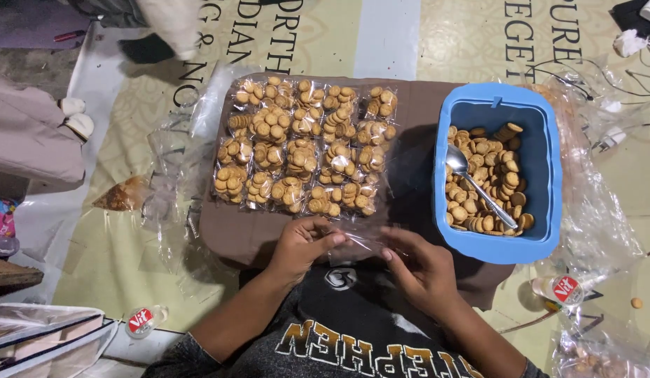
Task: Manually filling small plastic bags with cookies using a spoon from a large container.
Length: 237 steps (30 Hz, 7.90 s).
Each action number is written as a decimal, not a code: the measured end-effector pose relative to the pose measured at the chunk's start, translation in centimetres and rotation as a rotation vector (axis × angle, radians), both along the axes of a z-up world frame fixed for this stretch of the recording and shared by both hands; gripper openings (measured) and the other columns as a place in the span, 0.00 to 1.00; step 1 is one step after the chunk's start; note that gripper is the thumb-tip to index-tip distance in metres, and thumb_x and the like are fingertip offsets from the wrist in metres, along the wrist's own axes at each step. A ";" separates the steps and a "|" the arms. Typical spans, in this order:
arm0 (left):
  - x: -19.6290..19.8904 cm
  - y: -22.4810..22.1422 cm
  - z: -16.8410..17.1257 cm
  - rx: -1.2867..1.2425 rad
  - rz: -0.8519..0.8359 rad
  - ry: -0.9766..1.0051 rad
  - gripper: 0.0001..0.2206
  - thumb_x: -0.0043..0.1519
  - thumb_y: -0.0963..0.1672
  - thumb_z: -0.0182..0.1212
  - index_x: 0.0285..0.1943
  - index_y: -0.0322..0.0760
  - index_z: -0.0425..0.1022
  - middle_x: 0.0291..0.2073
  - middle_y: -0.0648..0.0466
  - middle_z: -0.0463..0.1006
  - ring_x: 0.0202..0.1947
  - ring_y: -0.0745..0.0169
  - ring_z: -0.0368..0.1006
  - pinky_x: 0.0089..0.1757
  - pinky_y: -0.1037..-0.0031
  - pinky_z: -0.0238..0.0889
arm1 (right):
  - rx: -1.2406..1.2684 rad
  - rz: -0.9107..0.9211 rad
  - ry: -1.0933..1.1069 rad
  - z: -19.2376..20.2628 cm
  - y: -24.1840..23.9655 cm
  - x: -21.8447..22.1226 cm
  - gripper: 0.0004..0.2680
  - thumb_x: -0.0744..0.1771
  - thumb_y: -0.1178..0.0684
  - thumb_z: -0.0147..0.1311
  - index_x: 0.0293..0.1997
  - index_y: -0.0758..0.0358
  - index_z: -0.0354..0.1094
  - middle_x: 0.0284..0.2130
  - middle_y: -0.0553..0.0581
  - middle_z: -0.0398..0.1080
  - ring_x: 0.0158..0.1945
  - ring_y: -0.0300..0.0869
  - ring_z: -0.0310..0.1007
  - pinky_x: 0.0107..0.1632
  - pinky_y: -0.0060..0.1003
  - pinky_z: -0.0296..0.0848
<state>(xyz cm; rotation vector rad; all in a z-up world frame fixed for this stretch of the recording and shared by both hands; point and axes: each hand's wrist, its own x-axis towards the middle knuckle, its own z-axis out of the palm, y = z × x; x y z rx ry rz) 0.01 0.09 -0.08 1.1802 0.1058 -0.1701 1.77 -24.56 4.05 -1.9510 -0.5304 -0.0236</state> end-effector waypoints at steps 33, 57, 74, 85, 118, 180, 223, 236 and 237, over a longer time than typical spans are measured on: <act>0.3 3.6 1.3 0.109 -0.061 -0.326 0.11 0.67 0.42 0.63 0.56 0.33 0.74 0.49 0.45 0.82 0.53 0.53 0.81 0.54 0.68 0.77 | -0.341 0.626 0.227 4.5 -1.7 2.5 0.21 0.68 0.50 0.53 0.71 0.40 0.59 0.71 0.54 0.61 0.67 0.49 0.72 0.45 0.39 0.80; 2.7 0.3 6.6 0.943 -0.886 -0.389 0.23 0.56 0.53 0.64 0.60 0.49 0.73 0.40 0.56 0.84 0.39 0.55 0.81 0.38 0.65 0.67 | -0.543 0.783 -0.102 6.9 0.1 2.0 0.20 0.66 0.51 0.56 0.68 0.50 0.64 0.61 0.52 0.73 0.52 0.51 0.78 0.47 0.48 0.73; 0.3 2.1 6.9 0.961 -0.593 -0.169 0.33 0.57 0.57 0.61 0.70 0.44 0.67 0.40 0.53 0.81 0.31 0.61 0.73 0.34 0.70 0.62 | -1.619 -0.103 0.144 7.7 -8.9 11.2 0.15 0.67 0.29 0.44 0.46 0.37 0.75 0.48 0.43 0.80 0.53 0.44 0.80 0.55 0.42 0.75; 0.2 1.2 6.5 0.857 -0.531 -0.160 0.28 0.56 0.55 0.65 0.65 0.47 0.71 0.41 0.59 0.81 0.33 0.66 0.76 0.36 0.73 0.68 | -1.540 -0.039 0.015 5.6 -9.5 12.5 0.14 0.62 0.39 0.52 0.50 0.45 0.69 0.46 0.51 0.80 0.51 0.52 0.80 0.49 0.48 0.75; -0.3 1.2 6.4 0.668 -0.430 -0.116 0.21 0.59 0.51 0.66 0.58 0.41 0.73 0.39 0.58 0.81 0.39 0.68 0.79 0.40 0.76 0.75 | -1.578 -0.125 -0.356 3.5 -13.2 18.1 0.14 0.65 0.30 0.46 0.36 0.42 0.74 0.36 0.36 0.79 0.43 0.38 0.80 0.63 0.41 0.60; 8.1 -6.4 9.2 0.221 -0.456 0.343 0.27 0.56 0.40 0.68 0.67 0.41 0.68 0.49 0.48 0.81 0.48 0.57 0.82 0.45 0.63 0.82 | -1.156 0.117 -1.258 14.2 -5.0 9.1 0.06 0.70 0.51 0.63 0.35 0.40 0.72 0.31 0.44 0.65 0.34 0.38 0.67 0.59 0.42 0.52; 7.0 -6.0 7.5 0.362 -0.533 0.212 0.24 0.59 0.48 0.66 0.63 0.37 0.68 0.33 0.54 0.85 0.31 0.65 0.83 0.46 0.69 0.75 | -1.298 -0.118 -0.407 10.5 -15.4 14.1 0.15 0.68 0.30 0.56 0.35 0.48 0.78 0.33 0.42 0.79 0.35 0.40 0.79 0.64 0.46 0.54; 7.5 -6.9 8.5 0.407 -0.525 0.199 0.32 0.53 0.48 0.69 0.68 0.39 0.66 0.52 0.50 0.81 0.32 0.63 0.82 0.40 0.73 0.77 | -1.312 -0.017 -0.855 12.7 -7.9 10.6 0.14 0.69 0.30 0.56 0.33 0.44 0.73 0.32 0.39 0.75 0.38 0.37 0.76 0.65 0.46 0.56; 7.5 -6.8 8.3 0.447 -0.541 0.170 0.32 0.52 0.49 0.70 0.67 0.39 0.67 0.53 0.50 0.81 0.34 0.63 0.82 0.41 0.72 0.77 | -1.291 0.015 -0.906 12.3 -7.3 10.3 0.15 0.70 0.29 0.55 0.35 0.44 0.73 0.35 0.40 0.76 0.42 0.36 0.77 0.66 0.47 0.57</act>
